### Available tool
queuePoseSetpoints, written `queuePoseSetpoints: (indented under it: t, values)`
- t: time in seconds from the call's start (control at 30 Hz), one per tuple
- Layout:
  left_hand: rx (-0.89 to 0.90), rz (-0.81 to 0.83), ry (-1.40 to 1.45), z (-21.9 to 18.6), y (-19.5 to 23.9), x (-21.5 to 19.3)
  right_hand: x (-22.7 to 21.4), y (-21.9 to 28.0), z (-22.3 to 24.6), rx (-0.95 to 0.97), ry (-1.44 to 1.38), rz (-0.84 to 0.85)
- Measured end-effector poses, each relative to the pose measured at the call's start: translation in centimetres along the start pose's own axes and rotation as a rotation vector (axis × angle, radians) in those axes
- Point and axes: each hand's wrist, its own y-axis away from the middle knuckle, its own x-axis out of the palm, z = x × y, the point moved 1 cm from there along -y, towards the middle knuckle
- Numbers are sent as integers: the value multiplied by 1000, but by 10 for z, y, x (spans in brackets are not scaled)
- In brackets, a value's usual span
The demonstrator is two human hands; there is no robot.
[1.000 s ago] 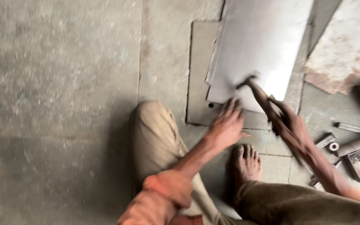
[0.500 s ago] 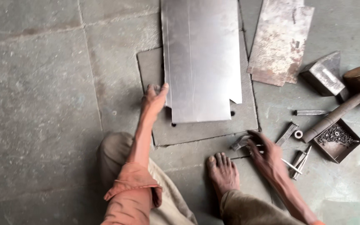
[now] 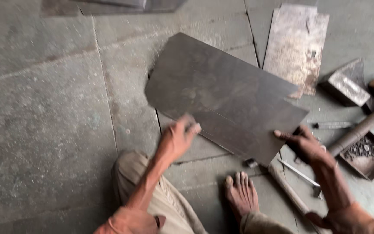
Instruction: The person marks metal sheets with a scriber, flattens them with a hammer, and punches slots into the metal using a punch and a hammer.
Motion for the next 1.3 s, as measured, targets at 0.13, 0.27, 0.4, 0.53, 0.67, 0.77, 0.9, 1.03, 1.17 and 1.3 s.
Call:
queuePoseSetpoints:
  t: [0.13, 0.27, 0.4, 0.53, 0.67, 0.77, 0.9, 1.03, 1.17, 1.3]
  values:
    - [509, -423, -516, -21, -59, -70, -21, -20, 46, -220, 320, 226]
    - [331, -52, -750, -31, -103, -95, -3, -34, 85, -334, 622, 103]
    - [338, -36, -785, -8, -108, -91, 86, -22, 98, -1097, 1064, -202]
    - [349, -108, -727, 7, -122, -83, 184, 24, 88, -1382, 1093, 31]
    - [333, -158, -750, 27, -118, -70, 207, 25, 83, -1088, 1334, 171]
    - [384, -232, -844, 23, -119, -59, 205, 7, 85, -1065, 1306, 190]
    - [401, -341, -855, 9, -127, -72, 202, 23, 85, -1073, 1399, 203]
    - [299, -167, -318, 11, -113, -101, 180, 50, 59, -1205, 1151, 99]
    - [397, -441, -77, 10, -76, -135, 147, 72, 34, -993, 353, -238]
    - [166, -714, 258, 14, -63, -124, 106, 42, 97, -670, -227, -20]
